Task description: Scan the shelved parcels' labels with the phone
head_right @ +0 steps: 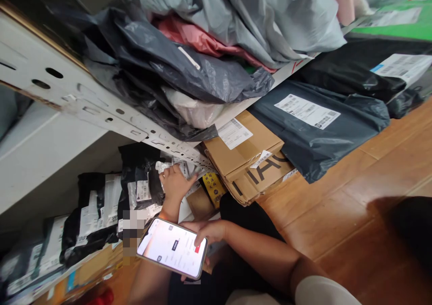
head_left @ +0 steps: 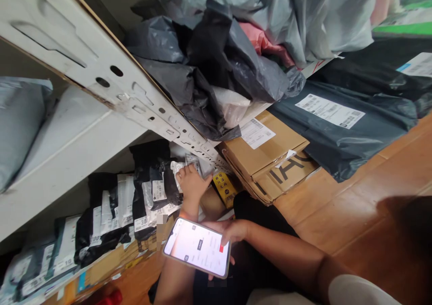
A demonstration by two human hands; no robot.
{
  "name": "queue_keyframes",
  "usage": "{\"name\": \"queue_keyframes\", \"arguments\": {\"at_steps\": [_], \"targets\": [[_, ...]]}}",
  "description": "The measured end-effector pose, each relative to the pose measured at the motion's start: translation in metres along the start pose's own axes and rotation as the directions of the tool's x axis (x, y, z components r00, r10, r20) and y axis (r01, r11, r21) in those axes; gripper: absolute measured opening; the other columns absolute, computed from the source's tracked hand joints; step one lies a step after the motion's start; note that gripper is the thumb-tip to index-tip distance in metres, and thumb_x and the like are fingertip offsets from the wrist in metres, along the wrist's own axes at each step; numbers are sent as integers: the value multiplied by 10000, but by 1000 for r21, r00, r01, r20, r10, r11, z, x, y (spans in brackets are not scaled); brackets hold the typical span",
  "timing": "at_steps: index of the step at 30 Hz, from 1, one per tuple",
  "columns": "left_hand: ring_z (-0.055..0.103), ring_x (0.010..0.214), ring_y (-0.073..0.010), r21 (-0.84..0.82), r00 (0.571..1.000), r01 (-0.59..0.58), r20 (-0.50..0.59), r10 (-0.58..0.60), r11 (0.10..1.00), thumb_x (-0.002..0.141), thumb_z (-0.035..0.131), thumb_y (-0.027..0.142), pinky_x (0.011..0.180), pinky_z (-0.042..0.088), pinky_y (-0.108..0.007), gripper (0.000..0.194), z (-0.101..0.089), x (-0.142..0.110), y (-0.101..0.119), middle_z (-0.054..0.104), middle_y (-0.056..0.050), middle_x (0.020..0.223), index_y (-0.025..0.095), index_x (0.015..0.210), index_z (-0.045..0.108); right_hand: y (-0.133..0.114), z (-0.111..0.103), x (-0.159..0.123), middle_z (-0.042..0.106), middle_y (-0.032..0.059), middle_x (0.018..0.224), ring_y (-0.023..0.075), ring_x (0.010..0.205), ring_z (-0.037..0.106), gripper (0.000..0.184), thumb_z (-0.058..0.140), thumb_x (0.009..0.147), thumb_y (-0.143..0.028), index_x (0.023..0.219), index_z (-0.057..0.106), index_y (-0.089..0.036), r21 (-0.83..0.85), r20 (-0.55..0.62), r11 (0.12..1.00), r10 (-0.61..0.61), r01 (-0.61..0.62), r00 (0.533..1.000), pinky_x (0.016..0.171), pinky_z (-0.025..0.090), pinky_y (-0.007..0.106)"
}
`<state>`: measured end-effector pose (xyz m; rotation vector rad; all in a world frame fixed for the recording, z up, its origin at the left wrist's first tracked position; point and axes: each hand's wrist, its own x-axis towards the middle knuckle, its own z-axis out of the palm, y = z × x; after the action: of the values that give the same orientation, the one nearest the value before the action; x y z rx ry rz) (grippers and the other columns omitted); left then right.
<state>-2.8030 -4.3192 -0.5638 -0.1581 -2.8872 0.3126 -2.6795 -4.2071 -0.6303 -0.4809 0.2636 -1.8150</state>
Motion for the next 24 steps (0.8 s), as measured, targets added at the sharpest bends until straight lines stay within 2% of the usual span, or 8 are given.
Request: {"name": "queue_keyframes", "arguments": {"at_steps": [2,4,6,9,13,15,20,24], "targets": [[538,1016,-381,12,996,86,-5,-85,996,820,516,696,925,332,-510,684,3,5,7,675,-200,993,70,1068,638,1,-1,-1,697,112,1071,279,778,729,916,834,513,-199,1350,464,-224,-17,16,1000,4,-4,1000,484,559,275],[557,991,-356,2,986,163,-29,-163,987,910,450,546,908,326,-502,507,5,7,8,691,-170,951,98,1048,645,2,-2,-3,697,122,1081,287,777,734,910,837,514,-213,1343,461,-221,-34,12,999,11,-11,1000,467,551,264],[559,978,-334,-13,975,212,-57,-213,977,923,439,396,896,323,-491,362,4,6,4,700,-140,905,120,1017,653,3,-3,-4,696,107,1060,263,750,729,886,840,508,-202,1315,475,-219,-34,-11,999,3,-4,1000,470,554,259],[529,1033,-327,-46,966,208,-145,-213,977,923,459,379,957,294,-510,311,1,-5,-4,703,-116,897,151,919,671,3,-5,-6,683,93,1051,268,740,726,859,840,506,-194,1287,484,-223,-27,-23,1000,-3,2,1000,455,562,277],[507,1079,-308,-75,933,204,-287,-217,976,913,502,342,1085,207,-534,259,4,-26,-11,709,-76,1059,196,788,676,1,-9,-6,681,84,1031,263,719,722,851,822,514,-191,1287,468,-229,0,-49,1000,-29,29,998,466,570,299],[518,1061,-297,-105,920,220,-309,-242,970,895,523,302,1081,227,-526,233,10,-34,-12,709,-64,1106,203,741,666,-1,-10,-6,678,64,1011,234,700,711,853,807,512,-173,1292,465,-225,19,-81,997,-72,74,994,503,578,308],[510,1077,-297,-230,917,293,-208,-341,928,910,493,246,1032,275,-539,267,12,-43,-19,704,-93,1053,193,681,619,-9,-4,-11,669,49,1030,215,706,702,915,770,540,-163,1375,400,-224,10,-132,989,-147,149,980,566,579,322],[528,1033,-280,-259,958,262,-45,-282,930,935,492,266,972,367,-532,242,4,-48,-28,646,-105,970,154,757,612,-11,3,-11,649,119,1190,243,806,705,965,734,608,-237,1465,291,-231,-56,-206,961,-276,270,939,570,565,304]]}}
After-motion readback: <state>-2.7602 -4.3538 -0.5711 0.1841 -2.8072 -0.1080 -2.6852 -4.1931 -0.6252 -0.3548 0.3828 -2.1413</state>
